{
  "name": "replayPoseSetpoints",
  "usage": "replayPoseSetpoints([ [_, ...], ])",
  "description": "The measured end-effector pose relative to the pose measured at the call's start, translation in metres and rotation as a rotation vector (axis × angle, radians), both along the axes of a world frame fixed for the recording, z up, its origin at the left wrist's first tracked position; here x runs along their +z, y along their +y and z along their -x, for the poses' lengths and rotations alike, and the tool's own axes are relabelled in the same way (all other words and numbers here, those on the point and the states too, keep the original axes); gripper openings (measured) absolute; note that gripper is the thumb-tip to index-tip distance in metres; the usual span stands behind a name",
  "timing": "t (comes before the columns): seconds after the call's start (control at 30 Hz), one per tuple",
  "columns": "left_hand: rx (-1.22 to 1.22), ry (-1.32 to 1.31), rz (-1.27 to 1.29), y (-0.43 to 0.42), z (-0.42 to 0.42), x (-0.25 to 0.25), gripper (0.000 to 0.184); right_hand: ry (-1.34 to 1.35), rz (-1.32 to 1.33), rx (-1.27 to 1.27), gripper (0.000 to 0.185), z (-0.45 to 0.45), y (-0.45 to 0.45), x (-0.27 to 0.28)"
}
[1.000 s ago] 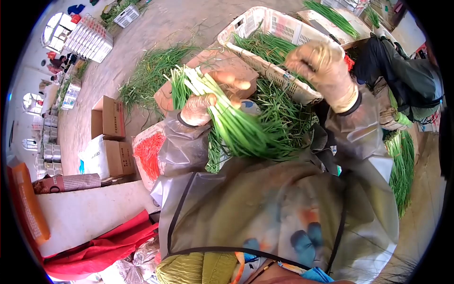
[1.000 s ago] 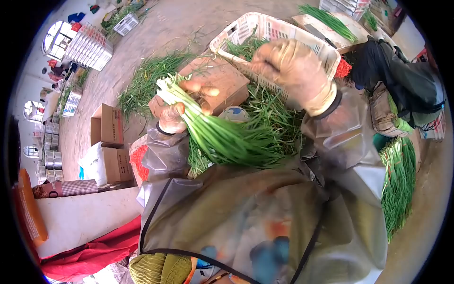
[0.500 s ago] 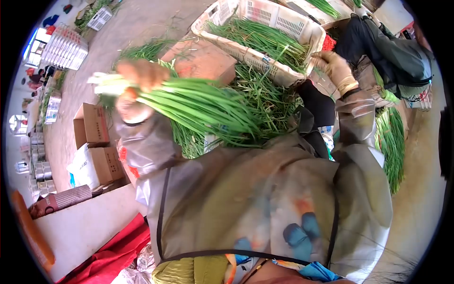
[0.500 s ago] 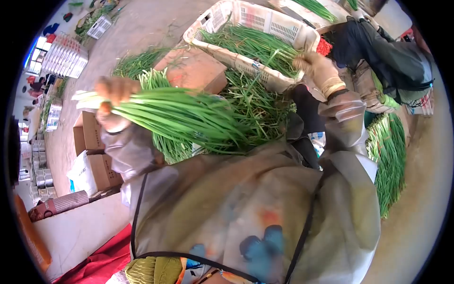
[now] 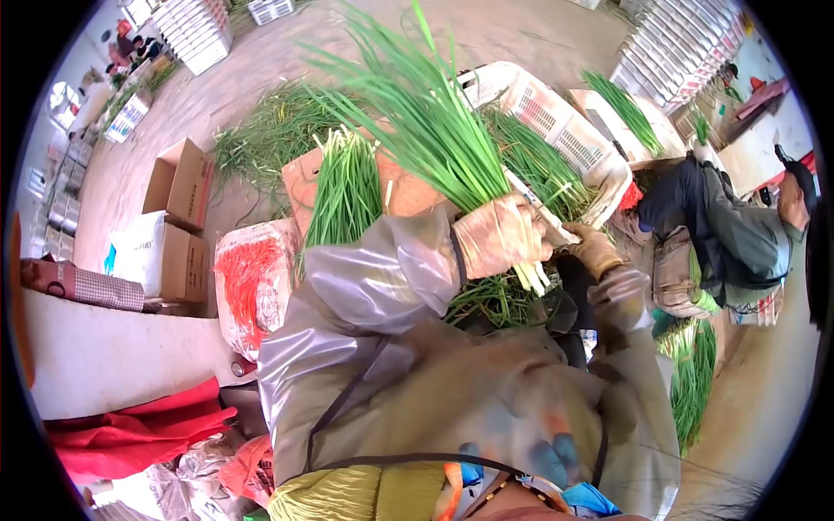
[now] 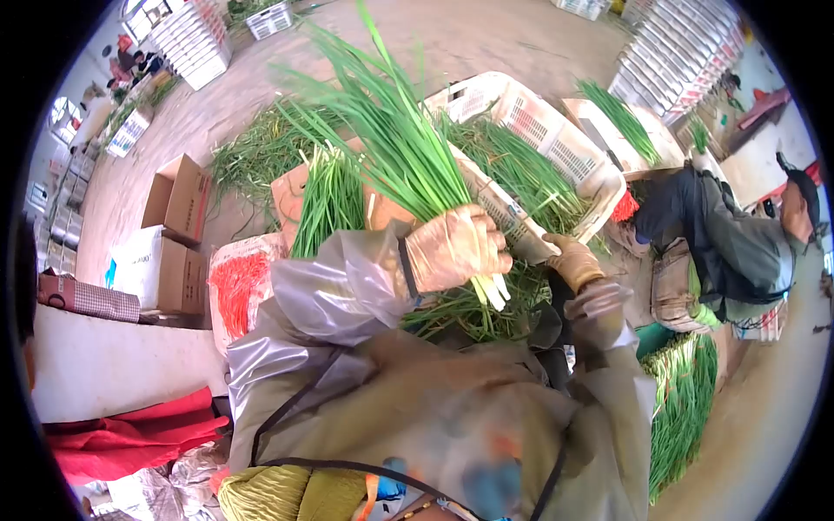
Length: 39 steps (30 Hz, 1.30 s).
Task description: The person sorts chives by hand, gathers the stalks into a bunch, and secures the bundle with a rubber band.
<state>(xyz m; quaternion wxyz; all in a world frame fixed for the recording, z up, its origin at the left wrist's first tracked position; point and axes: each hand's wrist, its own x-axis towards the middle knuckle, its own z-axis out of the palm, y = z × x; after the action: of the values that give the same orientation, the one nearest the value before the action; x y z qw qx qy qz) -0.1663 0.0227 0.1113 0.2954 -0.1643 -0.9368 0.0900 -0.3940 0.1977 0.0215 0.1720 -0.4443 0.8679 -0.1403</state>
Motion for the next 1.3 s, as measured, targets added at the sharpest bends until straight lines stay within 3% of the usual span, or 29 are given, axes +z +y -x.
replayPoseSetpoints([
  [0.1, 0.052, -0.090, -0.051, 0.003, -0.015, 0.002, 0.004, -0.164, 0.136, 0.007, 0.034, 0.015, -0.002, 0.012],
  [0.23, 0.009, -0.007, -0.145, 0.008, -0.023, 0.022, 0.006, -0.634, 0.619, -0.001, 0.023, -0.040, -0.048, 0.107],
  [0.3, -0.333, -0.084, -0.506, 0.008, -0.034, 0.051, 0.015, -0.631, 0.840, 0.195, 0.027, -0.081, -0.075, 0.139],
  [0.33, -0.521, -0.097, -0.699, 0.005, -0.037, 0.059, 0.024, -0.641, 0.922, 0.329, 0.042, -0.091, -0.087, 0.140],
  [0.37, -0.677, -0.138, -0.840, -0.001, -0.038, 0.059, 0.026, -0.765, 0.906, 0.427, 0.060, -0.100, -0.100, 0.140],
  [0.43, -1.046, -0.124, -1.261, -0.022, -0.037, 0.050, 0.028, -0.947, 0.807, 0.689, 0.072, -0.108, -0.125, 0.119],
  [0.47, -1.085, -0.205, -1.625, -0.029, -0.044, 0.040, 0.036, -1.022, 0.728, 0.634, 0.076, -0.119, -0.130, 0.113],
  [0.53, -0.947, -0.085, -1.840, -0.064, -0.037, 0.017, 0.035, -1.364, 0.546, 0.529, 0.078, -0.142, -0.131, 0.087],
  [0.57, -0.726, 0.146, -1.918, -0.087, -0.044, 0.000, 0.033, -1.519, 0.454, 0.445, 0.085, -0.153, -0.131, 0.075],
  [0.63, -0.575, 0.394, -2.432, -0.110, -0.051, -0.015, 0.028, -1.205, 0.534, 0.387, 0.085, -0.184, -0.144, 0.048],
  [0.73, -0.594, 0.447, -2.593, -0.160, -0.040, -0.056, 0.029, -1.121, 0.467, 0.213, 0.051, -0.199, -0.176, 0.019],
  [0.77, -0.560, 0.438, -2.671, -0.171, -0.046, -0.049, 0.029, -1.182, 0.454, 0.208, 0.054, -0.193, -0.194, 0.018],
  [0.8, -0.308, 0.536, -2.580, -0.178, -0.055, -0.041, 0.033, -1.250, 0.435, 0.179, 0.045, -0.188, -0.211, 0.024],
  [0.83, -0.236, 0.537, -2.378, -0.194, -0.064, -0.049, 0.038, -1.315, 0.416, 0.151, 0.036, -0.183, -0.230, 0.029],
  [0.9, 0.284, 0.525, -2.177, -0.231, -0.090, -0.068, 0.048, -1.370, 0.239, -0.011, 0.028, -0.164, -0.270, 0.013],
  [1.0, 0.706, 0.453, -1.724, -0.316, -0.142, -0.181, 0.058, -1.454, 0.249, -0.230, 0.019, -0.156, -0.331, -0.017],
  [1.03, 0.516, 0.516, -1.994, -0.334, -0.156, -0.228, 0.064, -1.471, 0.213, -0.305, 0.020, -0.156, -0.347, -0.041],
  [1.1, 0.737, 0.419, -1.992, -0.337, -0.168, -0.274, 0.070, -1.251, 0.307, -0.261, 0.025, -0.162, -0.380, -0.111],
  [1.13, 0.744, 0.414, -1.995, -0.331, -0.170, -0.275, 0.070, -1.194, 0.317, -0.276, 0.027, -0.174, -0.385, -0.113],
  [1.2, 1.023, 0.243, -1.798, -0.308, -0.161, -0.262, 0.068, -0.997, 0.288, -0.212, 0.033, -0.195, -0.397, -0.138],
  [1.23, 0.921, 0.267, -1.851, -0.294, -0.150, -0.244, 0.069, -0.879, 0.271, -0.108, 0.051, -0.210, -0.402, -0.152],
  [1.3, 1.194, -0.101, -1.407, -0.285, -0.142, -0.207, 0.070, -0.698, 0.203, -0.143, 0.066, -0.250, -0.402, -0.136],
])
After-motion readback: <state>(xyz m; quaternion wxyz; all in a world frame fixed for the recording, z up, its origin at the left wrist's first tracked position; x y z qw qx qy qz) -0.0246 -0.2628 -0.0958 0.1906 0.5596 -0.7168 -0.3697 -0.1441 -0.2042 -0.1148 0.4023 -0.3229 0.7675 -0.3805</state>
